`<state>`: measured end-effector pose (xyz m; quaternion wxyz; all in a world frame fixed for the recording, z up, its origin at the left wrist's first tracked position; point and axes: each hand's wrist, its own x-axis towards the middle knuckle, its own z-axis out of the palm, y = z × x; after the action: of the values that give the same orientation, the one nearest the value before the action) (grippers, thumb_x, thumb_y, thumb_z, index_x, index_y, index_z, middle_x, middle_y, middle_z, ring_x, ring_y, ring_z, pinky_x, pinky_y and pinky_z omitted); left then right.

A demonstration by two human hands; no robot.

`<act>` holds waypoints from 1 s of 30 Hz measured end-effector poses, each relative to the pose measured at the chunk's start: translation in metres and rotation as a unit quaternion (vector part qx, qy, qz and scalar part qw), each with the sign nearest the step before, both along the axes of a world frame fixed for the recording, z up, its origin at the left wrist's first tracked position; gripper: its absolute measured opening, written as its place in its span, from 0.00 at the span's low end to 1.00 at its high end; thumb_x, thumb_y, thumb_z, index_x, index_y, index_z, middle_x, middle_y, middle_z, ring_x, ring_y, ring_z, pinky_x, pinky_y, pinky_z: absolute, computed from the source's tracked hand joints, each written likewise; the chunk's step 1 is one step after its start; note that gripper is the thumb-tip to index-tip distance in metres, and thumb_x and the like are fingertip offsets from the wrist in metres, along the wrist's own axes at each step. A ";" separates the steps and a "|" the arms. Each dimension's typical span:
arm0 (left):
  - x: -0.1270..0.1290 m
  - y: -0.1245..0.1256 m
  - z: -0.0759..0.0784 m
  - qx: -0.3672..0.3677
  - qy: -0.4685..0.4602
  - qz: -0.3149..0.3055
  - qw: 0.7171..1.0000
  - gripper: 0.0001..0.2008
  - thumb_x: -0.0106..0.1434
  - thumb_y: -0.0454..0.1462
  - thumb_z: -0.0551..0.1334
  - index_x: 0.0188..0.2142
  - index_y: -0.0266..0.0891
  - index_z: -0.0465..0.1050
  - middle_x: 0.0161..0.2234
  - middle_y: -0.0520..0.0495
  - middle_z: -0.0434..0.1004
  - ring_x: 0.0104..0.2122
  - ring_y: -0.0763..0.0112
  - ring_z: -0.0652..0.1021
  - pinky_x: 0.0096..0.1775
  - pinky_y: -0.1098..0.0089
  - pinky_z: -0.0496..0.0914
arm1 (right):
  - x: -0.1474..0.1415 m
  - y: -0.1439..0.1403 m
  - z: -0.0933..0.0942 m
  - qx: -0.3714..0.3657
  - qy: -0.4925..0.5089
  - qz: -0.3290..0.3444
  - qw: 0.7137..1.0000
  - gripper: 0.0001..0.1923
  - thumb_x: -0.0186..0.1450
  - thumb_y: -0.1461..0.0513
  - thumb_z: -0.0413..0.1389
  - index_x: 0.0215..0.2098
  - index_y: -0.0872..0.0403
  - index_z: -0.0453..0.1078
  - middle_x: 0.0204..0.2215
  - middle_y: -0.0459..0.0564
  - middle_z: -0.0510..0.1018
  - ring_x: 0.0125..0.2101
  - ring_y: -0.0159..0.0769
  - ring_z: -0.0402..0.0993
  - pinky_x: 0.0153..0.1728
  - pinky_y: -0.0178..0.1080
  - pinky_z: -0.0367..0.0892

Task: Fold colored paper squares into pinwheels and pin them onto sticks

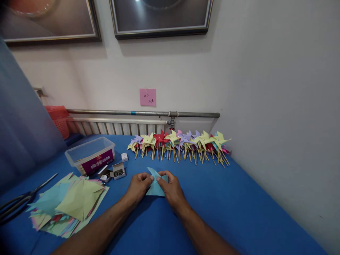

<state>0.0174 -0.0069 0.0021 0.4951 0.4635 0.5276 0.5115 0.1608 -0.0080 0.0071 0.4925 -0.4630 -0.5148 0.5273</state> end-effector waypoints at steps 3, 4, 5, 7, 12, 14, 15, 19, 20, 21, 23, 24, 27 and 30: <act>0.001 0.000 0.000 0.005 -0.003 0.000 1.000 0.15 0.49 0.46 0.66 0.21 0.37 0.67 0.14 0.56 0.63 0.16 0.78 0.61 0.21 0.74 0.54 | 0.000 0.001 0.000 0.000 0.000 -0.001 1.000 0.15 0.53 0.53 0.63 0.35 0.53 0.71 0.19 0.40 0.72 0.18 0.30 0.64 0.22 0.34 0.60; 0.001 0.000 0.000 0.004 -0.003 -0.002 1.000 0.15 0.49 0.46 0.66 0.21 0.37 0.67 0.14 0.56 0.62 0.16 0.78 0.61 0.21 0.74 0.54 | 0.000 0.001 0.000 0.000 -0.001 0.000 1.000 0.15 0.53 0.53 0.63 0.35 0.53 0.71 0.19 0.40 0.72 0.18 0.30 0.64 0.22 0.34 0.60; 0.001 0.000 0.000 0.002 -0.003 -0.004 1.000 0.15 0.49 0.46 0.66 0.21 0.37 0.67 0.14 0.57 0.62 0.16 0.78 0.61 0.21 0.74 0.54 | 0.000 0.001 0.000 0.001 -0.004 0.001 1.000 0.15 0.54 0.53 0.63 0.35 0.53 0.71 0.19 0.40 0.72 0.18 0.30 0.64 0.22 0.34 0.60; 0.001 0.000 0.001 -0.002 -0.009 -0.008 1.000 0.15 0.48 0.46 0.66 0.21 0.37 0.68 0.14 0.56 0.63 0.16 0.78 0.61 0.21 0.74 0.54 | 0.000 0.001 -0.001 0.006 -0.013 -0.004 1.000 0.15 0.54 0.54 0.63 0.35 0.53 0.71 0.19 0.40 0.72 0.18 0.30 0.64 0.22 0.33 0.60; 0.002 -0.001 0.003 -0.001 -0.006 -0.013 1.000 0.14 0.45 0.45 0.68 0.21 0.37 0.69 0.15 0.56 0.65 0.16 0.78 0.63 0.21 0.74 0.55 | 0.001 0.004 -0.003 0.011 -0.026 -0.005 1.000 0.14 0.53 0.55 0.62 0.35 0.53 0.71 0.21 0.41 0.74 0.20 0.32 0.67 0.23 0.34 0.62; 0.002 -0.001 0.002 0.005 0.001 -0.012 1.000 0.14 0.44 0.44 0.69 0.21 0.36 0.69 0.15 0.56 0.65 0.16 0.78 0.63 0.21 0.74 0.55 | 0.001 0.005 -0.003 0.009 -0.034 -0.005 0.999 0.14 0.52 0.56 0.62 0.35 0.53 0.71 0.22 0.41 0.74 0.21 0.32 0.67 0.23 0.34 0.62; 0.002 -0.001 0.002 0.009 0.002 -0.011 1.000 0.14 0.44 0.44 0.69 0.21 0.36 0.70 0.15 0.56 0.65 0.16 0.78 0.63 0.21 0.74 0.55 | 0.001 0.005 -0.002 0.009 -0.040 -0.006 0.999 0.14 0.52 0.56 0.62 0.35 0.53 0.71 0.22 0.41 0.73 0.21 0.32 0.67 0.23 0.34 0.62; 0.001 0.000 0.000 0.020 -0.002 -0.015 1.000 0.14 0.44 0.44 0.70 0.22 0.35 0.71 0.16 0.55 0.67 0.17 0.78 0.63 0.22 0.74 0.55 | 0.001 0.005 -0.002 0.011 -0.059 -0.015 0.998 0.13 0.52 0.58 0.60 0.35 0.53 0.70 0.22 0.41 0.72 0.21 0.31 0.66 0.22 0.33 0.62; 0.000 0.000 -0.001 0.024 -0.001 -0.018 1.000 0.14 0.44 0.44 0.70 0.23 0.35 0.71 0.17 0.55 0.67 0.17 0.78 0.64 0.22 0.74 0.55 | 0.001 0.005 -0.002 0.011 -0.060 -0.016 0.998 0.13 0.52 0.58 0.60 0.35 0.53 0.70 0.22 0.41 0.72 0.21 0.31 0.66 0.22 0.33 0.62; 0.000 0.000 -0.001 0.028 0.000 -0.021 0.999 0.14 0.45 0.44 0.70 0.23 0.35 0.72 0.17 0.55 0.67 0.18 0.78 0.64 0.22 0.74 0.56 | 0.001 0.005 -0.002 0.012 -0.061 -0.015 0.998 0.13 0.52 0.58 0.60 0.35 0.53 0.69 0.22 0.41 0.72 0.21 0.31 0.66 0.23 0.33 0.62; 0.000 0.000 -0.001 0.036 0.002 -0.021 0.999 0.14 0.45 0.44 0.70 0.23 0.34 0.72 0.17 0.55 0.68 0.18 0.78 0.64 0.23 0.74 0.56 | 0.001 0.004 0.000 0.014 -0.063 -0.013 0.998 0.14 0.52 0.58 0.60 0.36 0.52 0.69 0.22 0.41 0.72 0.21 0.31 0.66 0.23 0.33 0.62; -0.001 0.000 -0.001 0.039 0.001 -0.021 0.999 0.14 0.45 0.43 0.70 0.23 0.34 0.73 0.17 0.55 0.68 0.19 0.77 0.65 0.23 0.74 0.57 | 0.001 0.004 0.001 0.016 -0.066 -0.013 0.998 0.14 0.52 0.58 0.60 0.35 0.52 0.68 0.22 0.41 0.72 0.22 0.31 0.66 0.23 0.33 0.62; 0.000 -0.001 0.000 0.041 -0.005 -0.021 0.999 0.14 0.44 0.43 0.70 0.23 0.34 0.72 0.17 0.55 0.67 0.19 0.78 0.64 0.23 0.75 0.56 | 0.001 0.002 0.006 0.027 -0.084 -0.010 0.996 0.12 0.52 0.58 0.59 0.34 0.52 0.68 0.22 0.40 0.72 0.22 0.32 0.66 0.23 0.33 0.62; 0.001 -0.001 0.002 0.037 -0.007 -0.023 0.999 0.13 0.44 0.42 0.69 0.22 0.35 0.70 0.16 0.56 0.66 0.18 0.79 0.63 0.22 0.75 0.55 | 0.001 0.000 0.008 0.037 -0.102 -0.008 0.994 0.11 0.53 0.59 0.58 0.35 0.52 0.69 0.21 0.41 0.72 0.22 0.32 0.66 0.23 0.33 0.61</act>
<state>0.0179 -0.0082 0.0037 0.4929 0.4899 0.4937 0.5229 0.1618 -0.0080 0.0153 0.4579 -0.5000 -0.5779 0.4543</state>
